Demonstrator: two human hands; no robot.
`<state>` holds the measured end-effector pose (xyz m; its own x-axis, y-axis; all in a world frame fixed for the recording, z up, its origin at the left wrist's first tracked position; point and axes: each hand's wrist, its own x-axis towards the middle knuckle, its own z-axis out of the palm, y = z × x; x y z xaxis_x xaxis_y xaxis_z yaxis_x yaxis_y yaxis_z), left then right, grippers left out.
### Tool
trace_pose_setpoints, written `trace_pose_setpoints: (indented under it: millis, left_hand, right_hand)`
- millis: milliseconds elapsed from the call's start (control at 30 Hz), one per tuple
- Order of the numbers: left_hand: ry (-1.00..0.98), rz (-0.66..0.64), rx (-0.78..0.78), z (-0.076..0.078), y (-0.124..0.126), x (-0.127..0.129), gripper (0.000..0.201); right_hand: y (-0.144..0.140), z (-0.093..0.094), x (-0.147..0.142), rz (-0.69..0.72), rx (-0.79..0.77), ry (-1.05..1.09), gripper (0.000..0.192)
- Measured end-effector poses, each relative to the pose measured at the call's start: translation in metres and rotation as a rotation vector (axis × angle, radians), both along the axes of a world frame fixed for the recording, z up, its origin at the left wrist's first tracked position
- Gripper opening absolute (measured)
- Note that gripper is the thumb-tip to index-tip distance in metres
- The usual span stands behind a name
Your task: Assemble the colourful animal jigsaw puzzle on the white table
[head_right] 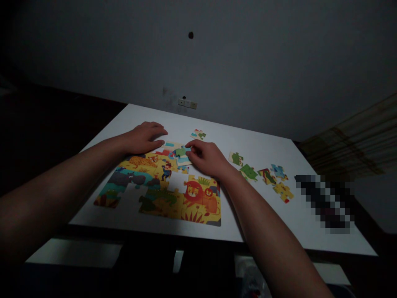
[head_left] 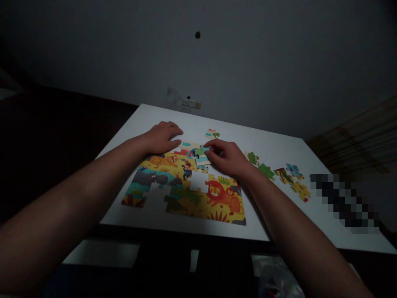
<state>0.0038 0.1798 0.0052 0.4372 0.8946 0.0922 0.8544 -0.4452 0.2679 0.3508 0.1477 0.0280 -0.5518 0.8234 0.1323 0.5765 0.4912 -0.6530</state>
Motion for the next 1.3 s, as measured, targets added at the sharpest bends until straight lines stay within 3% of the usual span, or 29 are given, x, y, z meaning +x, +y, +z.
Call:
trace_pose_setpoints:
  millis: [367,633,867,1000,1300]
  left_hand:
    - [0.0,0.005,0.001,0.0,-0.001,0.0,0.067]
    - [0.004,-0.005,-0.002,-0.002,0.001,-0.002,0.071]
    - [-0.008,0.0,-0.005,-0.002,0.001,-0.002,0.069]
    - [-0.01,0.001,0.001,-0.003,0.002,-0.003,0.07]
    - [-0.018,0.003,0.01,-0.002,0.001,-0.001,0.065]
  right_hand:
    - [0.002,0.001,0.001,-0.027,0.022,0.029,0.03]
    - [0.014,0.001,0.012,-0.224,0.11,0.035,0.016]
    - [0.017,0.0,0.012,-0.248,0.095,-0.026,0.013]
    - [0.013,0.001,0.01,-0.166,-0.003,0.07,0.012]
    - [-0.013,0.02,0.005,0.214,-0.483,0.11,0.025]
